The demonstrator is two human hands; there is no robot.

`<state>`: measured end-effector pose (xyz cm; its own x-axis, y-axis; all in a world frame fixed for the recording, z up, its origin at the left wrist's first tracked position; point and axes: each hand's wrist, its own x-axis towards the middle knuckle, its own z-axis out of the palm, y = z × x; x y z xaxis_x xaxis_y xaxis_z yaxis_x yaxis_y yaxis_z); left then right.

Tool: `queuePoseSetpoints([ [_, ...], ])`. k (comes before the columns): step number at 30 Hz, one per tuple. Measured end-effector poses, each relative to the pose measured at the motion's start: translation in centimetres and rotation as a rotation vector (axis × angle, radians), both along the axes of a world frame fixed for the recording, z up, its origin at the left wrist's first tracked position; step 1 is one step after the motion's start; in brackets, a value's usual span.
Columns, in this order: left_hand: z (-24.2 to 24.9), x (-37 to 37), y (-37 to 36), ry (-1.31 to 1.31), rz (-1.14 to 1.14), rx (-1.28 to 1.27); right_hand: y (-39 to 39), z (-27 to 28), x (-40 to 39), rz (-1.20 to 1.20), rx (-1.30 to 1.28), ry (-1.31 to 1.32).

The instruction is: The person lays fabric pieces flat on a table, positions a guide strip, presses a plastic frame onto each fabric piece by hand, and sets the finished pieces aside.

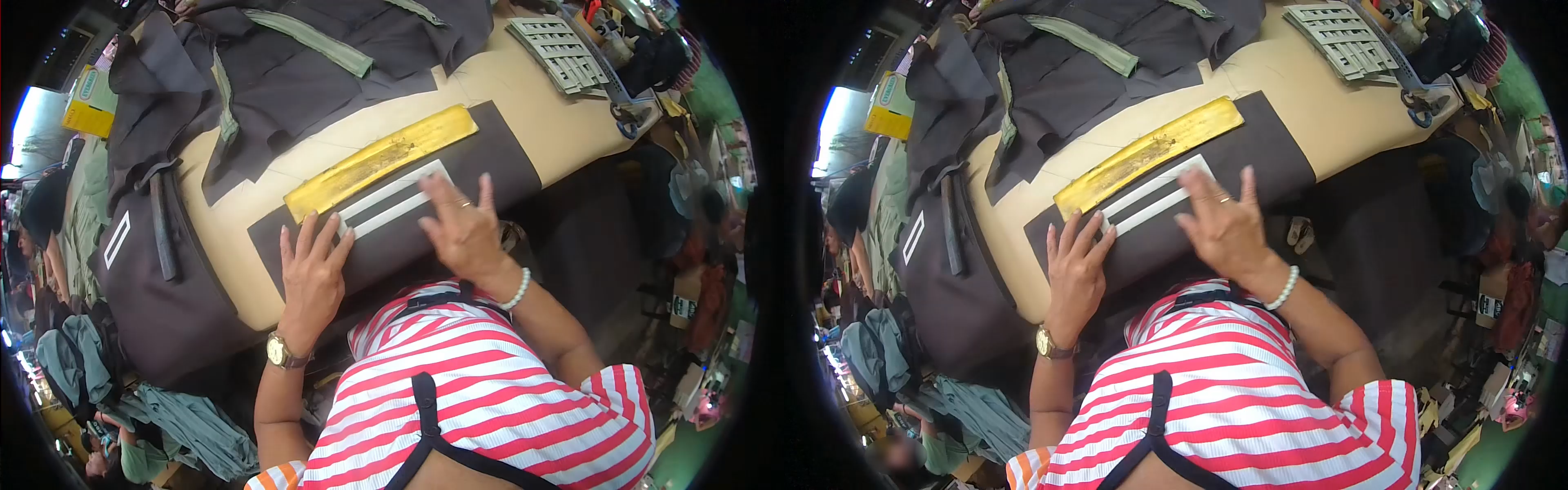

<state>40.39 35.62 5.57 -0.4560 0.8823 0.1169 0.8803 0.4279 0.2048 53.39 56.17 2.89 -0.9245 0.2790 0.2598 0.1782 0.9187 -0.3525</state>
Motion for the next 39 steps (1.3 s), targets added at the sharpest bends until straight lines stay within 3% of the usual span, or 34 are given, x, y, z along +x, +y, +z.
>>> queuePoseSetpoints([
  [3, 0.3, 0.5, 0.1, 0.046, 0.009, -0.017, 3.4, -0.4, 0.7, -0.131, 0.092, 0.038],
  [6, -0.1, 1.7, -0.2, 0.077, 0.066, -0.018, 8.2, 0.6, -0.3, -0.486, 0.141, -0.038],
  [9, -0.1, 2.5, 0.2, 0.084, 0.121, -0.012, 8.4, 2.0, -3.1, -0.35, 0.188, 0.021],
  [13, -0.3, 3.1, 1.0, 0.104, 0.169, -0.029, 4.0, 1.4, -8.3, 0.233, 0.131, 0.154],
  [16, -0.4, 3.3, 1.0, 0.083, 0.187, -0.01, 4.1, 0.1, -8.7, 0.315, 0.041, 0.054],
  [21, -0.7, 3.0, 1.4, 0.07, 0.192, 0.021, 9.7, 1.0, -2.2, 0.008, 0.11, 0.019],
  [25, -0.6, 2.6, 1.4, 0.039, 0.167, 0.07, 14.5, 0.9, 1.1, -0.477, 0.28, -0.012],
  [28, -0.3, 2.4, 2.0, 0.008, 0.192, 0.117, 12.8, 4.4, -1.1, -0.371, 0.048, 0.29],
  [29, -0.2, 2.4, 2.1, -0.004, 0.202, 0.131, 9.5, 9.0, -2.2, -0.286, -0.369, 0.269],
  [31, -0.1, 2.2, 2.0, 0.042, 0.196, 0.1, 6.0, 12.3, -3.8, 0.421, -0.964, 0.514],
  [32, -0.3, 2.3, 2.0, 0.059, 0.197, 0.087, 4.4, 13.9, -4.7, 0.76, -1.272, 0.484],
  [34, -1.2, 2.6, 2.0, 0.11, 0.21, 0.101, 2.8, 15.9, -4.4, 1.152, -1.447, 0.459],
  [39, -1.0, 3.1, 2.3, 0.068, 0.285, 0.143, 1.6, 16.0, -3.8, 1.517, -1.597, 0.368],
])
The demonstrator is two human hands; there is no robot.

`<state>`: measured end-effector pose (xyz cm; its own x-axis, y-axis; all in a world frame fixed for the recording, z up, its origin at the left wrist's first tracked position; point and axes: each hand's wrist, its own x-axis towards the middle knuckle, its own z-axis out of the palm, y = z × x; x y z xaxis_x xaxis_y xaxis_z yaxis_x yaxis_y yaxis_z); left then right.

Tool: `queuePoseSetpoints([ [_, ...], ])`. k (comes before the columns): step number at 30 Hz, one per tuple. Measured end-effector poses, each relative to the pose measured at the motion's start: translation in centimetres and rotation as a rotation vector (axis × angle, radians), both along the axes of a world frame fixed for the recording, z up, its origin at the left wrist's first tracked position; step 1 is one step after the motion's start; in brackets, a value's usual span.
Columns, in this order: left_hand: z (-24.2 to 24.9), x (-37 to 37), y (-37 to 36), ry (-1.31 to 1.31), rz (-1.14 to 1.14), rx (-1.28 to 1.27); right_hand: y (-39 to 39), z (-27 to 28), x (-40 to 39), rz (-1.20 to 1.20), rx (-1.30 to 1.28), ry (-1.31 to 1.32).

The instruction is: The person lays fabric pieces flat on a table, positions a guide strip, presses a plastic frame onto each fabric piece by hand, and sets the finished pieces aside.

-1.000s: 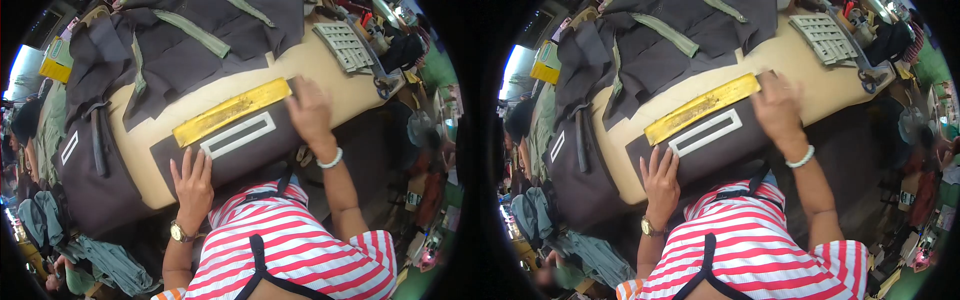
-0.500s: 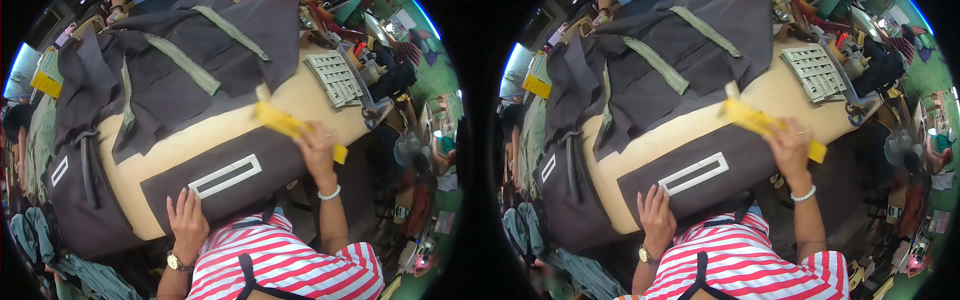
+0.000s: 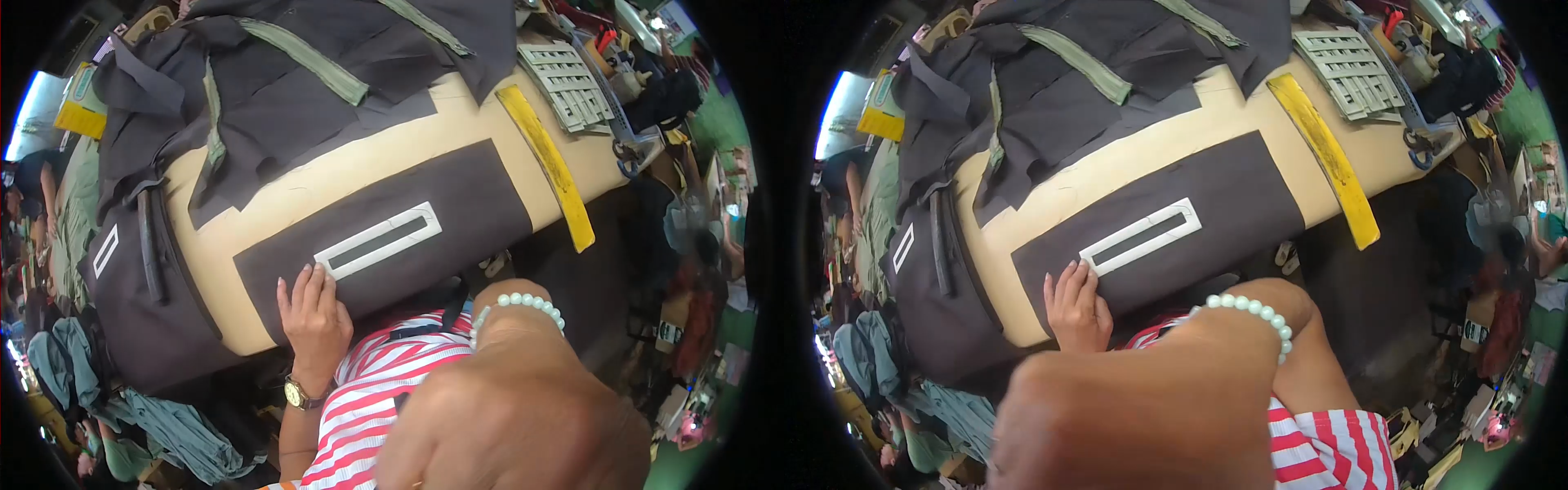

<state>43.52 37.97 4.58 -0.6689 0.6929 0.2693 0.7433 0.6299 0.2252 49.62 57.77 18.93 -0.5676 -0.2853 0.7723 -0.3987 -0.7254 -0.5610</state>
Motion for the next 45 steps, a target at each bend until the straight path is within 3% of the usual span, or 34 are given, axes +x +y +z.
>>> queuePoseSetpoints([
  [7, 0.3, 0.1, -0.3, -0.036, -0.026, 0.013, 2.7, 2.4, 2.8, -0.055, -0.174, 0.112],
  [10, 0.5, 0.0, -0.3, -0.053, -0.025, 0.023, 5.8, 3.2, 4.7, 0.101, -0.215, 0.325],
  [13, 0.3, 0.0, -0.4, -0.065, -0.02, 0.023, 8.8, 3.8, 8.0, 0.239, -0.016, 0.476],
  [16, 0.5, 0.0, -0.3, -0.063, -0.016, 0.024, 9.6, 1.0, 8.4, 0.271, 0.356, 0.514],
  [19, 0.2, -0.2, -0.6, -0.085, -0.023, 0.071, 7.4, -4.2, 6.0, -0.154, 0.424, 0.111],
  [21, -0.7, -0.8, -1.1, -0.177, -0.022, 0.199, 5.0, -5.2, 5.5, -0.721, 0.707, -0.456],
  [22, -0.9, -1.0, -1.5, -0.218, -0.007, 0.264, 4.7, -4.4, 4.8, -1.046, 1.097, -0.814],
  [24, -0.5, -1.2, -1.5, -0.069, 0.273, 0.329, 5.2, -9.7, 3.5, -1.84, 1.516, -0.631],
  [26, -0.3, -1.4, -2.4, 0.059, 0.526, 0.269, 7.7, -14.2, 4.2, -2.056, 1.591, -0.72],
  [28, -0.8, -1.3, -3.7, 0.118, 0.73, 0.083, 8.9, -15.2, 4.3, -2.027, 1.677, -0.676],
  [30, -1.8, -1.2, -4.3, 0.066, 0.657, 0.283, 10.3, -15.7, 4.4, -1.815, 1.547, -0.805],
  [31, -2.5, -1.1, -4.4, 0.006, 0.599, 0.386, 10.5, -16.0, 4.2, -1.828, 1.567, -0.696],
  [32, -2.5, -0.8, -4.3, -0.055, 0.537, 0.488, 10.0, -15.1, 3.6, -1.725, 1.365, -0.777],
  [33, -2.1, 0.1, -4.1, -0.345, 0.686, 0.783, 9.6, -13.8, 2.8, -1.61, 1.163, -0.843],
  [34, 0.2, 0.3, -4.8, -0.301, 0.775, 0.865, 8.7, -12.5, 1.6, -1.489, 0.965, -0.903],
  [35, 2.0, 0.5, -6.0, -0.264, 0.857, 0.946, 7.2, -11.5, -0.1, -1.275, 0.671, -0.775],
  [37, 3.6, 0.2, -12.1, 0.038, 0.978, 0.984, 0.4, -7.2, -4.8, -1.167, 0.428, -0.782],
  [38, 5.2, -0.4, -15.3, 0.165, 1.002, 1.129, -1.5, -7.0, -6.9, -1.13, 0.467, -0.627],
  [40, 8.6, -1.6, -22.6, 0.517, 1.152, 0.998, -6.2, -5.2, -10.8, -1.005, 0.515, -0.34],
  [42, 11.3, -3.8, -31.0, 0.753, 1.049, 0.745, -10.8, -3.5, -14.6, -0.91, 0.462, -0.12],
  [43, 12.4, -5.6, -34.5, 0.796, 1.004, 0.708, -13.0, -3.2, -16.8, -0.828, 0.395, -0.046],
  [44, 13.4, -7.6, -37.3, 0.837, 0.961, 0.669, -14.7, -3.0, -19.0, -0.948, 0.492, 0.195],
  [45, 14.2, -9.4, -39.4, 0.836, 0.992, 0.474, -17.3, -2.9, -20.7, -0.94, 0.424, 0.151],
])
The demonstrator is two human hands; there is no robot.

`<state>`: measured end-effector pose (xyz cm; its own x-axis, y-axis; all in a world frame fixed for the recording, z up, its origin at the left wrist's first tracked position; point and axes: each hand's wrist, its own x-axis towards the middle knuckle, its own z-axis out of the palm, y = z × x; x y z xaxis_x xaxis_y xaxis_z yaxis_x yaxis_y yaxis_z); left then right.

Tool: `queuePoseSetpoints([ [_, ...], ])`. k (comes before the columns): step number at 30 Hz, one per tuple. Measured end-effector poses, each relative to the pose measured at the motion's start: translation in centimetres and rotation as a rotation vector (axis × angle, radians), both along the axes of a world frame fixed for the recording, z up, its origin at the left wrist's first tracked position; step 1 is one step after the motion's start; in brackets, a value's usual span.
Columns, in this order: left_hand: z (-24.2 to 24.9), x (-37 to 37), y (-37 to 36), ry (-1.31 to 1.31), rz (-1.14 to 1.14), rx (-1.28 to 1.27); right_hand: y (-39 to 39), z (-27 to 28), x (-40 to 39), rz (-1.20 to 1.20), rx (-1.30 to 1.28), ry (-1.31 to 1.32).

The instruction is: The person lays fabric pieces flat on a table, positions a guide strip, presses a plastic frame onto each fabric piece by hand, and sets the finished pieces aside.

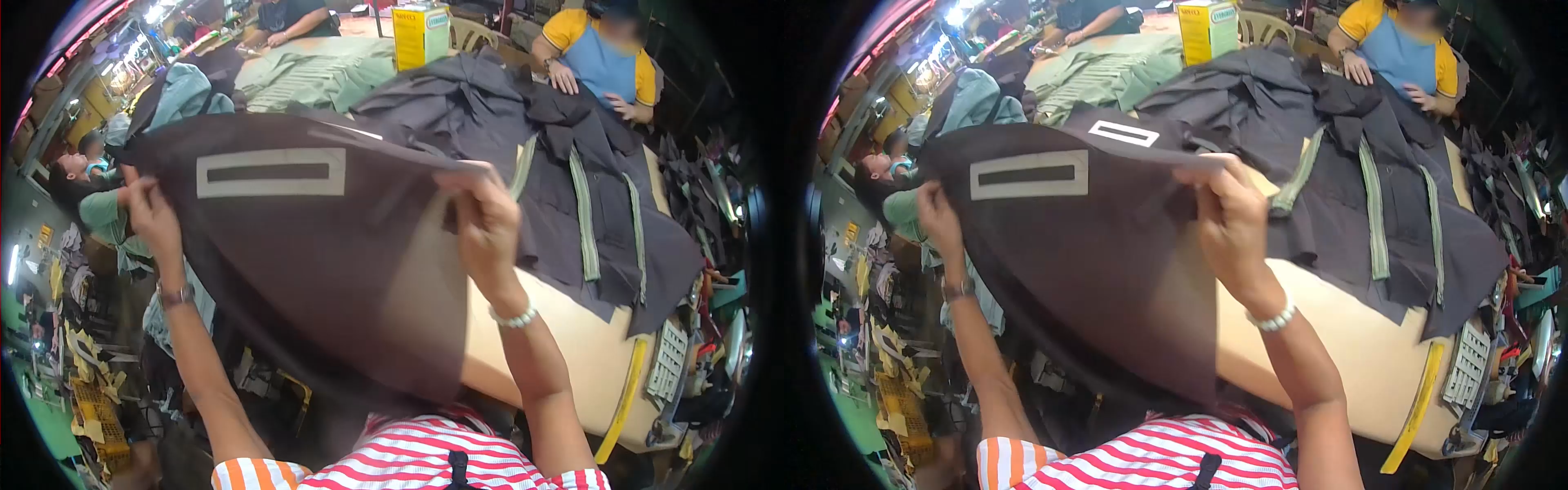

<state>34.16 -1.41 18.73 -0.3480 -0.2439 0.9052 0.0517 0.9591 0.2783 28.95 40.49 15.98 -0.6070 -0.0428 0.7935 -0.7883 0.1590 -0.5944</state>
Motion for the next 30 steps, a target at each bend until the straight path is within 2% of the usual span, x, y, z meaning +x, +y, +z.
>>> queuePoseSetpoints([
  [1, 0.6, -1.9, -1.3, -0.101, 0.083, -0.13, -1.6, -0.7, -1.6, 0.015, -0.022, -0.085],
  [3, 0.1, -6.7, -2.0, -0.128, 0.042, -0.147, -3.7, -2.3, -4.2, 0.007, 0.027, -0.187],
  [5, -2.7, -11.7, -4.6, -0.223, -0.099, -0.129, -4.9, -5.4, -6.4, -0.11, 0.153, -0.141],
  [6, -4.1, -13.7, -5.0, -0.292, -0.087, -0.121, -5.1, -6.6, -7.4, -0.172, 0.217, -0.118],
  [9, -8.1, -18.8, -4.3, -0.448, -0.058, -0.198, -4.9, -8.8, -8.5, -0.118, 0.271, -0.387],
  [11, -10.9, -22.5, -4.5, -0.47, -0.08, -0.266, -4.5, -9.7, -9.6, -0.168, 0.333, -0.401],
  [13, -11.4, -24.3, -2.5, -0.566, -0.019, -0.26, -4.2, -10.0, -10.6, -0.221, 0.375, -0.378],
  [14, -12.0, -25.3, -2.0, -0.604, -0.016, -0.241, -4.1, -9.7, -10.8, -0.21, 0.354, -0.459],
  [18, -12.9, -27.4, -0.3, -0.872, 0.055, -0.157, -4.0, -10.1, -11.7, -0.208, 0.342, -0.511],
  [21, -13.9, -27.9, 1.0, -0.834, 0.195, -0.137, -3.9, -10.8, -11.9, -0.22, 0.378, -0.497],
  [25, -13.0, -25.9, 8.1, -0.657, 0.169, 0.073, -3.8, -10.3, -11.7, -0.21, 0.372, -0.482],
  [28, -12.8, -24.1, 12.9, -0.891, -0.019, 0.305, -3.6, -10.1, -11.3, -0.207, 0.298, -0.494],
  [29, -13.3, -24.2, 13.3, -0.946, -0.016, 0.301, -3.6, -9.8, -11.4, -0.198, 0.259, -0.505],
  [30, -13.4, -24.1, 13.6, -0.932, -0.007, 0.273, -3.4, -9.8, -11.6, -0.184, 0.25, -0.631],
])
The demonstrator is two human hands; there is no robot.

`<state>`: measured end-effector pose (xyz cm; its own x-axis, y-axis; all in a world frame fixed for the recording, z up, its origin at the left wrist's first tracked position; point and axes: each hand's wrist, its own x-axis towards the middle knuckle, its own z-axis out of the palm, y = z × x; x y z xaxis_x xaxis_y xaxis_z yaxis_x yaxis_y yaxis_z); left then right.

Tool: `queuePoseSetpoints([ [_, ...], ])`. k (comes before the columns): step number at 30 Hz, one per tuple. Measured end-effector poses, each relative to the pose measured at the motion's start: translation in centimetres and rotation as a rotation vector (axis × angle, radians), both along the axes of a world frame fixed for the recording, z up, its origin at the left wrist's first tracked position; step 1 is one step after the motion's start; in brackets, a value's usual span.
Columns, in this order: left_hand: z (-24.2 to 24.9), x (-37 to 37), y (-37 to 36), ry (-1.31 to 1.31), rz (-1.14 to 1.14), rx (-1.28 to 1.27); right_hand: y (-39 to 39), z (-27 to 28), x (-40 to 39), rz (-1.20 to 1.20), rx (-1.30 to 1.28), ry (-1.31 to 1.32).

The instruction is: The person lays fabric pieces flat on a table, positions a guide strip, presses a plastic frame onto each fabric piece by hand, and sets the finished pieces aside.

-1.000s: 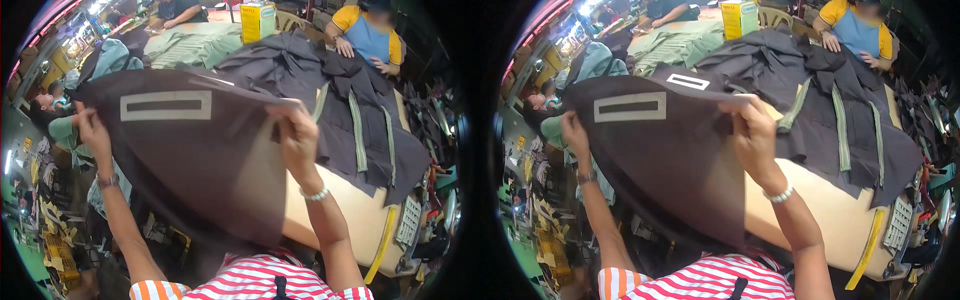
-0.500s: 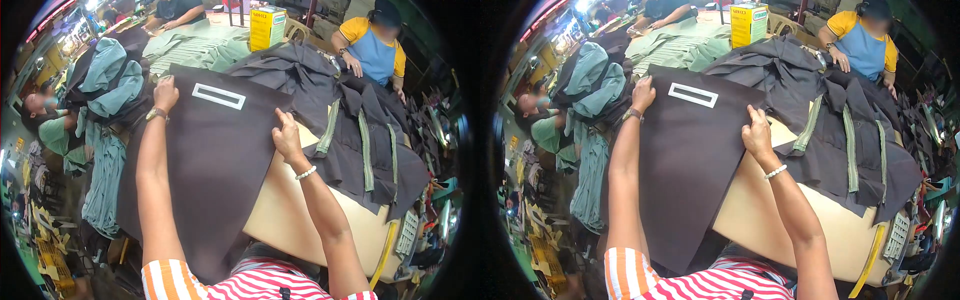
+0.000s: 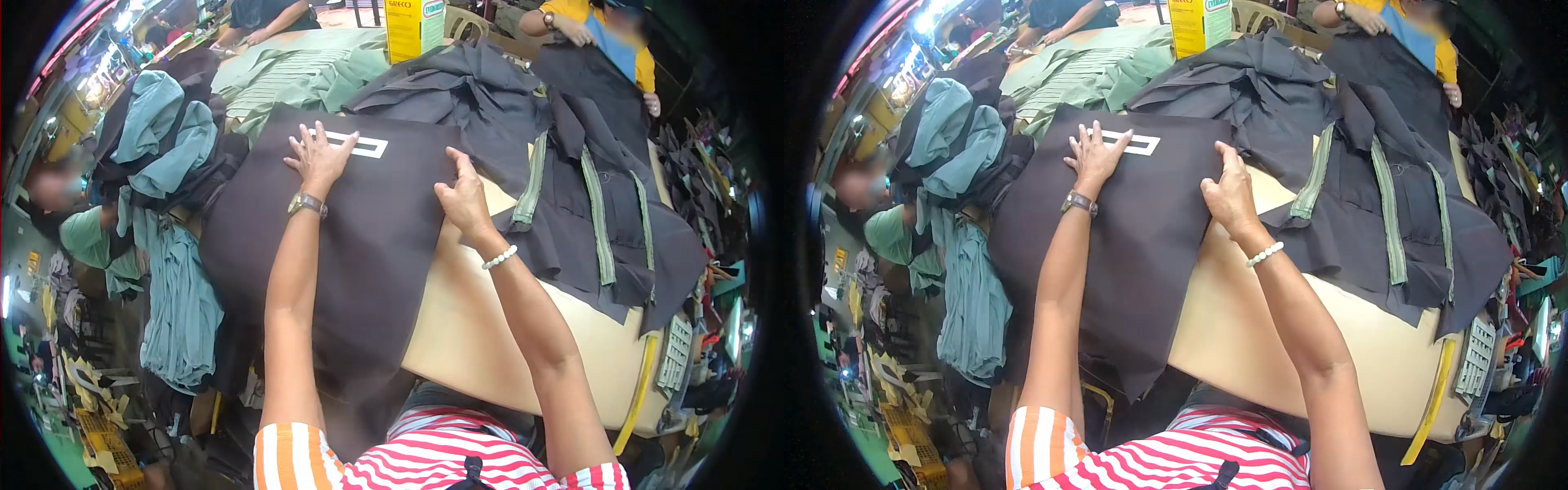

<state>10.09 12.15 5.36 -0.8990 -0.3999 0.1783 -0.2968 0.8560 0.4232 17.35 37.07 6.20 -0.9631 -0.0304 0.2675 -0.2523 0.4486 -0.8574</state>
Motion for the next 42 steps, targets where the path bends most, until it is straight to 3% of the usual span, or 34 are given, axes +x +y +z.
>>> queuePoseSetpoints([
  [6, -0.7, -1.1, -1.8, 0.053, -0.084, -0.026, 0.0, -1.6, -0.5, 0.034, -0.251, -0.083],
  [9, 0.1, -1.0, -2.1, -0.023, -0.09, -0.078, 0.4, -1.8, -0.6, 0.109, -0.618, -0.185],
  [12, 1.7, -0.8, -0.5, -0.061, -0.025, -0.219, 0.3, -2.0, -0.5, 0.0, -0.493, -0.192],
  [14, 1.2, -1.3, 0.4, 0.01, 0.01, -0.325, 0.2, -1.6, -1.0, -0.104, -0.211, -0.143],
  [17, 1.0, -0.3, 3.2, -0.091, -0.035, -0.039, -0.9, -0.1, -2.0, -0.275, 0.199, -0.159],
  [19, -0.1, 0.5, 3.8, 0.053, -0.03, -0.058, -1.1, 0.3, -3.3, -0.218, 0.347, -0.271],
  [25, -0.1, 1.2, 4.2, 0.135, -0.036, -0.047, 2.3, 1.3, -3.1, -0.295, 0.379, -0.202],
  [29, -0.3, 0.7, 4.2, 0.096, -0.011, -0.109, 7.0, 1.9, -2.5, -0.441, 0.313, 0.035],
  [31, -0.2, 0.7, 4.2, 0.086, -0.005, -0.12, 6.9, 3.1, -1.8, -0.41, 0.212, 0.188],
  [35, -0.1, 0.6, 4.2, 0.042, 0.007, -0.16, 1.3, 5.8, 0.5, -0.283, 0.199, 0.176],
  [38, -1.2, -0.7, 3.1, 0.048, 0.001, -0.218, -1.7, 3.9, 0.5, -0.123, 0.225, 0.129],
  [40, -1.6, -1.3, 2.7, 0.039, 0.007, -0.258, -4.3, -1.6, -0.9, -0.216, 0.216, 0.039],
  [41, -3.5, -4.1, 0.6, 0.056, -0.021, -0.375, -3.1, -0.4, 1.0, -0.062, 0.126, -0.102],
  [42, -2.2, -3.0, 1.8, 0.0, 0.02, -0.278, -2.3, 0.4, 3.7, -0.017, 0.094, -0.04],
])
